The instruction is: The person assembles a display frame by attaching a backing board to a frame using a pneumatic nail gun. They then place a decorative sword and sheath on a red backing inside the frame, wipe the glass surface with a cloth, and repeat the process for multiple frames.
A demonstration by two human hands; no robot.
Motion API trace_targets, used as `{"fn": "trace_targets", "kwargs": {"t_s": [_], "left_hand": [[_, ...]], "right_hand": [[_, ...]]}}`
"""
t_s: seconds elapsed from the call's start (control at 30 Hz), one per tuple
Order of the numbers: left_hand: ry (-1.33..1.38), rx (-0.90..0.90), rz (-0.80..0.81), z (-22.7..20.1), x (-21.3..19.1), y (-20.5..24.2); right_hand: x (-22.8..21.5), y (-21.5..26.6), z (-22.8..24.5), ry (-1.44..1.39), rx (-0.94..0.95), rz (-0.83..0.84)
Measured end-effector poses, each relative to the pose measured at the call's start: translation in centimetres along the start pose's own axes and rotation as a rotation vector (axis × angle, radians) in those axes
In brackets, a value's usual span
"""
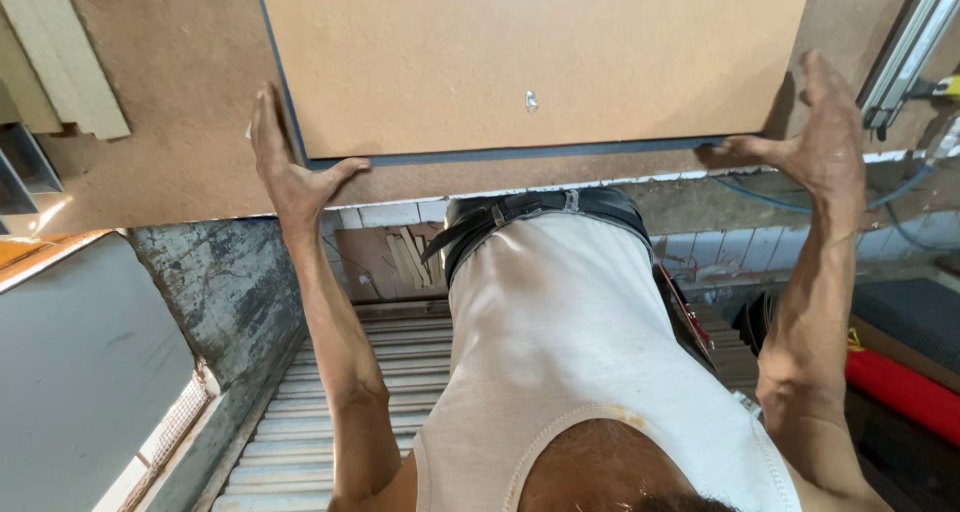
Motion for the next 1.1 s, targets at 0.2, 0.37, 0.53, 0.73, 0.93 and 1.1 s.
{"fn": "trace_targets", "kwargs": {"t_s": [0.2,0.37,0.53,0.73,0.93,1.1], "left_hand": [[-0.263,0.381,0.588,-10.3,8.7,-3.9],[-0.176,0.59,0.656,-15.8,17.0,-3.6],[-0.012,0.419,0.679,-15.5,16.3,-4.1],[0.049,0.33,0.701,-17.0,15.7,-5.6],[0.083,0.37,0.766,-18.3,15.2,-6.4],[0.075,0.397,0.745,-21.3,22.1,-8.4]], "right_hand": [[-1.3,-13.7,6.4,0.296,-0.378,-0.254],[8.3,-26.6,12.4,0.124,-0.471,-0.009],[13.9,-30.5,12.3,0.025,-0.496,-0.004],[12.5,-29.8,13.4,-0.066,-0.407,-0.085],[8.6,-20.4,12.6,0.182,-0.343,-0.449],[3.6,-6.5,-5.6,0.136,0.065,-0.46]]}}
Point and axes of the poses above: each hand's wrist, its own y-axis away from the middle knuckle, its own x-axis out of the palm, z = x × y, the point moved 4 cm from there along -y, towards the middle knuckle, and after that the axes turned 9 degrees about y, right-handed, at the moved point
